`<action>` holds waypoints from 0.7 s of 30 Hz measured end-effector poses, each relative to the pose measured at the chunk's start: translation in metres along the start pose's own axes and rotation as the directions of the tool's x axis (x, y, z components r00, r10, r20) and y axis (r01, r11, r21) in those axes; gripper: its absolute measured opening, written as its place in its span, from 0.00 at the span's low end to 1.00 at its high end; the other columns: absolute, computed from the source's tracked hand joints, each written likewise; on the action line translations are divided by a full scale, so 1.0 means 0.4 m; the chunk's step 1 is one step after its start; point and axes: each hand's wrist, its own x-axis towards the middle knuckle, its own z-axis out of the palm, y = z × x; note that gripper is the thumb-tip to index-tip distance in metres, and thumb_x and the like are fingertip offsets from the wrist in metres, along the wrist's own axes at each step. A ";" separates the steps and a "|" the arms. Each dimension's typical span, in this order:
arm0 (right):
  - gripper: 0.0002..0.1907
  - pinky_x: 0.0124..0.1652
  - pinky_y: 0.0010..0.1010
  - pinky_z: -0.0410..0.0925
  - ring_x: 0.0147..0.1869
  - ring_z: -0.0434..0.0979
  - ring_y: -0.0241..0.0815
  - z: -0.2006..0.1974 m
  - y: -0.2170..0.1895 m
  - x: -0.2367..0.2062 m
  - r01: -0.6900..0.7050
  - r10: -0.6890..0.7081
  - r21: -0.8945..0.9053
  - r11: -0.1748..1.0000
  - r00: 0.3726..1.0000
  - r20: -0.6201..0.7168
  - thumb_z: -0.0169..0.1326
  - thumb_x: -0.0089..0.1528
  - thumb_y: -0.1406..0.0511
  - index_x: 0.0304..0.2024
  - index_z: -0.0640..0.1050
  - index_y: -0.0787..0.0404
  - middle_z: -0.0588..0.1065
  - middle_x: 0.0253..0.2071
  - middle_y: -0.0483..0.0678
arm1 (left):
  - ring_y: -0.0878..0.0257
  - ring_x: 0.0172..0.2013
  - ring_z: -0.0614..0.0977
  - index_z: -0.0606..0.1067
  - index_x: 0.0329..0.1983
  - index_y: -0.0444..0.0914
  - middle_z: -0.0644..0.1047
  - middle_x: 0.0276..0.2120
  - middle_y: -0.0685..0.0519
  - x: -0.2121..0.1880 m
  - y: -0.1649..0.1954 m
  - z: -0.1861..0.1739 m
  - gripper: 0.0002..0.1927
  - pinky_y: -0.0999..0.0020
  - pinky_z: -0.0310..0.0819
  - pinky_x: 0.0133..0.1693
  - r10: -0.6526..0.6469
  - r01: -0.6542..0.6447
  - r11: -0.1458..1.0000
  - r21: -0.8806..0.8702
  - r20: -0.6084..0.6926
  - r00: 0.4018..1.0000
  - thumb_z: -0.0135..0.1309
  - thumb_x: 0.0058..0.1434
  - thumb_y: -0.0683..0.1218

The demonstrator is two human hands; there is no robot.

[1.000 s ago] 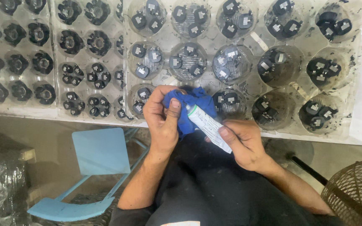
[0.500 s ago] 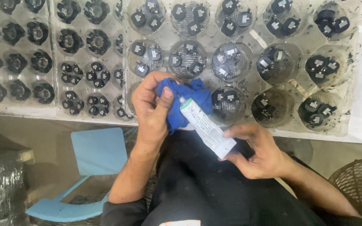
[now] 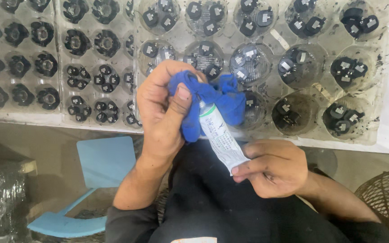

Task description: The person picks small black plastic components one at a time from blister trays on the workbench and squeezes adhesive from a tube onto each component. They occasionally wipe the tube with a blue cloth and place treated components back into the trays.

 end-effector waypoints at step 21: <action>0.08 0.36 0.24 0.75 0.33 0.82 0.32 0.014 -0.052 0.043 -0.668 0.624 0.187 0.720 0.742 0.247 0.51 0.63 0.71 0.43 0.80 0.64 0.80 0.30 0.44 | 0.70 0.36 0.76 0.74 0.47 0.32 0.78 0.39 0.52 -0.014 0.044 0.047 0.10 0.79 0.71 0.41 0.179 -0.226 0.884 0.410 0.150 0.972 0.55 0.77 0.45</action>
